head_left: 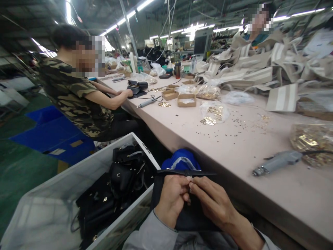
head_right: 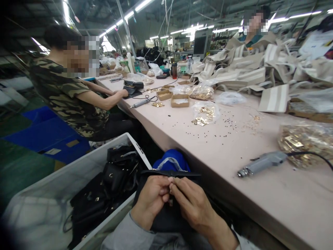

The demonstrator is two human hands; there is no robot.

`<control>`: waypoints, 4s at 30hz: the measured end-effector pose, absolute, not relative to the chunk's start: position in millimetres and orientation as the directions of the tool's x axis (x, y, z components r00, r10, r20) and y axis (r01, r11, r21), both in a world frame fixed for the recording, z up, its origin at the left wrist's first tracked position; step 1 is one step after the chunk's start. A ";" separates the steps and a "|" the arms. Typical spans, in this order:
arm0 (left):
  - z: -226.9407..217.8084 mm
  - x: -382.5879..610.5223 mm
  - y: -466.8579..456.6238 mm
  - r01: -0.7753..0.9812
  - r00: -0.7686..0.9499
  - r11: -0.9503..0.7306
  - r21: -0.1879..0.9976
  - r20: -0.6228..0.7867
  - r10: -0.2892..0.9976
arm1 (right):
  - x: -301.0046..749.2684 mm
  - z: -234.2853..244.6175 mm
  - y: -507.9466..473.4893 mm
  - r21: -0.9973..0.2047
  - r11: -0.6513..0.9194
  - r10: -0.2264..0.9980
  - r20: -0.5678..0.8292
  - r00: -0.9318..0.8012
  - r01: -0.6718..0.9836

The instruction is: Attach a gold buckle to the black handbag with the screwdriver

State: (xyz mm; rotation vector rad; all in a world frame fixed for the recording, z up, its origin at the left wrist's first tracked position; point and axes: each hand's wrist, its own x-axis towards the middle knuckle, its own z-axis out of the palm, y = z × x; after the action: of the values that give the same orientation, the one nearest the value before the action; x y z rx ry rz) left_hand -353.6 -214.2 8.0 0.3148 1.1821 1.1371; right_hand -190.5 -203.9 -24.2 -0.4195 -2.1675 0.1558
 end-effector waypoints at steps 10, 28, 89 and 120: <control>30.3 -359.2 -223.0 0.102 -0.285 0.073 0.992 -0.042 0.958 | -198.3 27.4 -158.4 -0.819 0.535 0.780 0.384 -0.494 0.207; 5.1 -358.1 -199.3 0.012 -0.217 0.164 0.986 -0.157 0.963 | -207.5 -9.6 -152.9 -0.995 0.094 0.940 0.075 -0.332 0.042; -8.6 -360.1 -204.9 -0.032 -0.250 0.066 0.997 -0.072 0.966 | -215.0 -25.0 -167.7 -0.992 -0.073 0.969 -0.046 -0.243 -0.105; 4.1 -372.5 -202.7 -0.082 -0.107 0.187 0.979 -0.195 0.975 | -202.4 -20.9 -175.8 -0.993 0.116 0.967 0.114 -0.230 -0.005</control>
State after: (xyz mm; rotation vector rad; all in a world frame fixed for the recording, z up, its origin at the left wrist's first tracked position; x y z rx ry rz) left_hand -372.5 -202.7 4.1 0.9582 1.3233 1.1798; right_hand -202.4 -175.8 -20.9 -1.0099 -1.4361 1.2836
